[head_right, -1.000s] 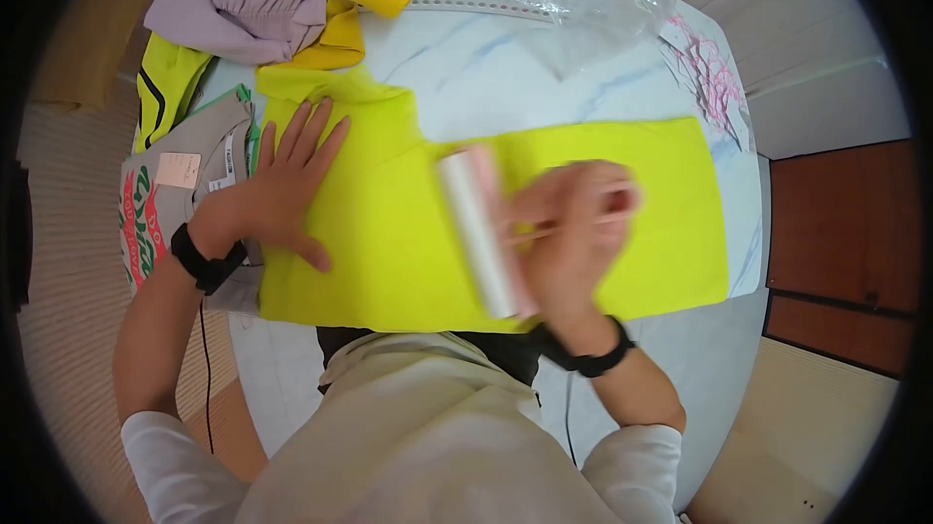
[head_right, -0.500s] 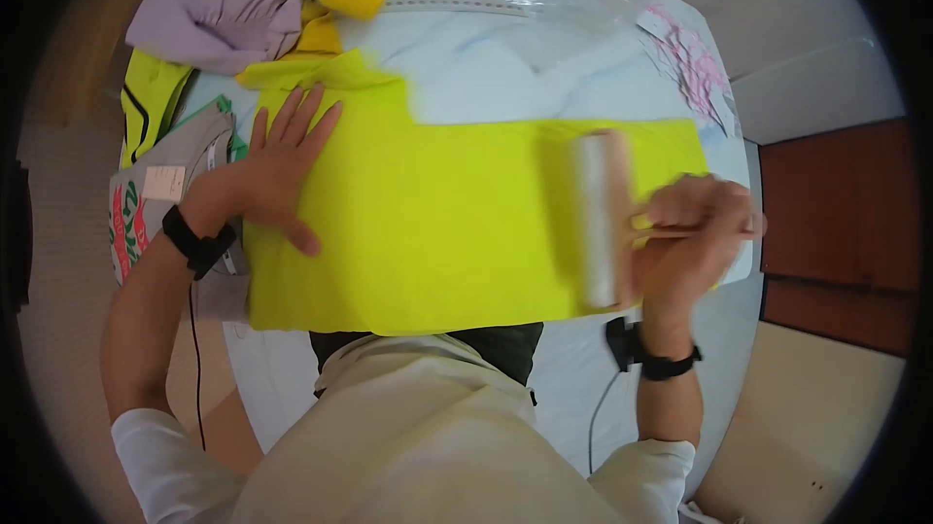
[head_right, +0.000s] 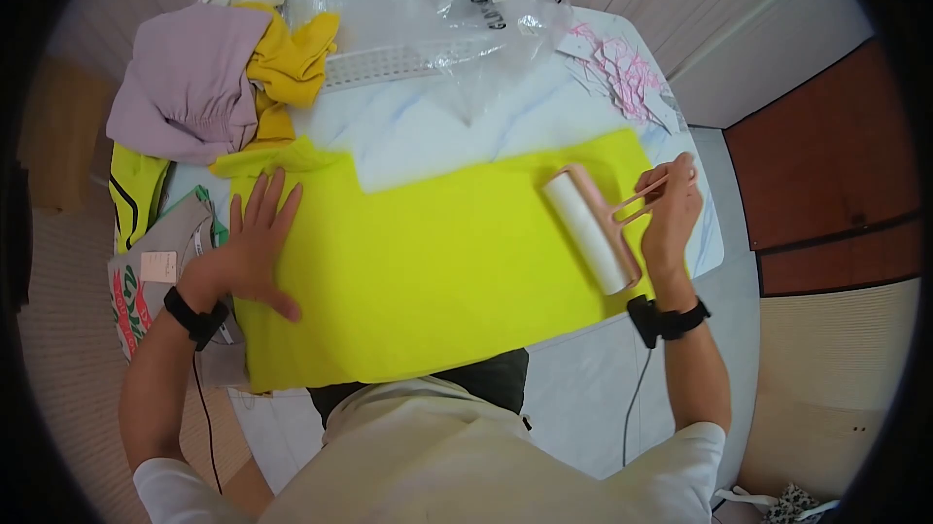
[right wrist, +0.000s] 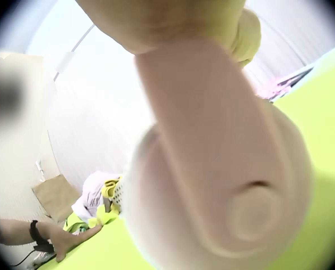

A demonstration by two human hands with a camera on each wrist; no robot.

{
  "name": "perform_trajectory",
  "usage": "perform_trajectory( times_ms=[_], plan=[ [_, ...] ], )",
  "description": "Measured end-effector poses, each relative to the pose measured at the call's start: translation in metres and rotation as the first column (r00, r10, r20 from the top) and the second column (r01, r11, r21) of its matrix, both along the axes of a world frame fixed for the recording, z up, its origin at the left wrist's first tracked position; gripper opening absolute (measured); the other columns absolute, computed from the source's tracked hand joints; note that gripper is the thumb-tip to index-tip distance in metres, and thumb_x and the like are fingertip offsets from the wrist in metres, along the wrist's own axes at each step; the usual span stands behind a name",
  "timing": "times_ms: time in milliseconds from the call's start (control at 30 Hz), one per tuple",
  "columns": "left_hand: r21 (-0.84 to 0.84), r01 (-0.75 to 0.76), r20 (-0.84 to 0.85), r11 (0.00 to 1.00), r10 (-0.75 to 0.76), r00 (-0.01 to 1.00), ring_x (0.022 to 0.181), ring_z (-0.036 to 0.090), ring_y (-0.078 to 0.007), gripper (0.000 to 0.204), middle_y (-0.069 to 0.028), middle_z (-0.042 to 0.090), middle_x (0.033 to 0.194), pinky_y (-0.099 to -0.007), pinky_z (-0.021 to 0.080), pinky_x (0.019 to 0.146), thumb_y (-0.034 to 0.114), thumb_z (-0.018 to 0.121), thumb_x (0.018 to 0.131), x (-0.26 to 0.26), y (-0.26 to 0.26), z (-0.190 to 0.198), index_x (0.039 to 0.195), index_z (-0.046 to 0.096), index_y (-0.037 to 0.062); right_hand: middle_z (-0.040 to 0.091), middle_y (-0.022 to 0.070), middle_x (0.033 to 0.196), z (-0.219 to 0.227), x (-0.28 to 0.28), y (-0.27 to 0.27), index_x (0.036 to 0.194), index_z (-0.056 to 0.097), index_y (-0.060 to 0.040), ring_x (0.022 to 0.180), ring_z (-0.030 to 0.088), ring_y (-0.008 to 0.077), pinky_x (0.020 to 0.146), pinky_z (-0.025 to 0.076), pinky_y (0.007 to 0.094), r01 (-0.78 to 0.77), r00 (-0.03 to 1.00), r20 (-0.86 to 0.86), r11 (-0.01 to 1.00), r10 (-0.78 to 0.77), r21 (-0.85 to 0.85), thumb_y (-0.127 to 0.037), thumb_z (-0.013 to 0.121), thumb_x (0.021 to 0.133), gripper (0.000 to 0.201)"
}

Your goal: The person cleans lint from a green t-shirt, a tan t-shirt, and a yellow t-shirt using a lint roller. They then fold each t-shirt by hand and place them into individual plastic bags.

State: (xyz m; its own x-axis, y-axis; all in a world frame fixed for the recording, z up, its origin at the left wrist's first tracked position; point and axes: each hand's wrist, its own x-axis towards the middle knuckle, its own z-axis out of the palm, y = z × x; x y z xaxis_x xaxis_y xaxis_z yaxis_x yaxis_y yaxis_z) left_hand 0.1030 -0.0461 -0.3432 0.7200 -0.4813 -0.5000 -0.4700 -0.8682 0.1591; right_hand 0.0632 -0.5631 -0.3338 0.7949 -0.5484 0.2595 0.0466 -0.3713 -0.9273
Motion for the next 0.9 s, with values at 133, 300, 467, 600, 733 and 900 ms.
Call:
perform_trajectory(
  times_ms=[133,300,467,600,733,900],
  plan=[
    [-0.006,0.005,0.001,1.000,-0.005,1.000,0.158,-0.015,-0.0493,0.172,-0.0315,-0.013,0.171,-0.0717,-0.004,0.121,0.073,0.092,0.043,0.000,0.001,-0.001,0.168,-0.005,0.0057,0.057,0.0023,0.065,0.040,0.046,-0.034,0.079,0.060,-0.0066,0.060,0.051,0.0084,0.053,0.038,0.0282,0.005,1.000,0.002,0.993,-0.005,-0.118,-0.051,0.052,0.108,0.054],
    [-0.008,0.011,0.000,1.000,-0.011,1.000,0.158,-0.015,-0.0500,0.172,-0.0321,-0.013,0.171,-0.0724,-0.005,0.121,0.076,0.091,0.043,0.001,0.002,-0.003,0.167,-0.005,0.0052,0.058,0.0026,0.068,0.071,0.126,-0.079,0.085,0.060,-0.0049,0.055,0.051,0.0091,0.050,0.040,0.0249,0.023,0.991,0.130,0.997,-0.032,0.071,-0.040,0.062,0.104,0.039],
    [-0.020,0.019,0.012,1.000,-0.019,1.000,0.158,-0.016,-0.0496,0.172,-0.0320,-0.012,0.171,-0.0727,-0.005,0.121,0.077,0.091,0.043,0.000,0.004,-0.004,0.167,-0.004,0.0050,0.056,0.0038,0.070,0.071,0.199,-0.097,0.092,0.061,0.0000,0.064,0.063,0.0156,0.067,0.060,0.0250,0.161,0.939,0.208,0.886,-0.272,0.434,-0.023,0.065,0.102,0.025],
    [-0.047,0.019,0.034,0.999,-0.017,0.999,0.158,-0.015,-0.0490,0.170,-0.0318,-0.010,0.171,-0.0721,-0.006,0.121,0.076,0.090,0.045,-0.001,0.006,-0.007,0.168,-0.003,0.0054,0.063,0.0128,0.089,0.014,0.227,-0.131,0.097,0.060,0.0053,0.083,0.069,0.0218,0.081,0.064,0.0250,-0.107,0.913,0.376,0.801,-0.155,0.589,-0.012,0.056,0.104,0.019],
    [-0.068,0.014,0.023,0.998,-0.013,1.000,0.158,-0.015,-0.0489,0.168,-0.0319,-0.009,0.171,-0.0718,-0.006,0.121,0.074,0.091,0.045,-0.002,0.005,-0.002,0.168,-0.002,0.0060,0.066,0.0160,0.105,-0.058,0.232,-0.147,0.111,0.057,0.0074,0.089,0.070,0.0255,0.085,0.064,0.0256,-0.177,0.944,0.321,0.708,-0.074,0.684,-0.011,0.052,0.105,0.020],
    [-0.049,0.012,0.021,0.999,-0.011,1.000,0.158,-0.015,-0.0494,0.169,-0.0326,-0.010,0.171,-0.0709,-0.007,0.121,0.075,0.091,0.045,-0.002,0.003,-0.001,0.167,-0.002,0.0048,0.068,0.0142,0.110,-0.090,0.248,-0.157,0.127,0.055,0.0063,0.087,0.072,0.0291,0.087,0.064,0.0276,0.042,0.999,0.003,0.867,-0.050,0.496,-0.014,0.053,0.106,0.029]
  ],
)
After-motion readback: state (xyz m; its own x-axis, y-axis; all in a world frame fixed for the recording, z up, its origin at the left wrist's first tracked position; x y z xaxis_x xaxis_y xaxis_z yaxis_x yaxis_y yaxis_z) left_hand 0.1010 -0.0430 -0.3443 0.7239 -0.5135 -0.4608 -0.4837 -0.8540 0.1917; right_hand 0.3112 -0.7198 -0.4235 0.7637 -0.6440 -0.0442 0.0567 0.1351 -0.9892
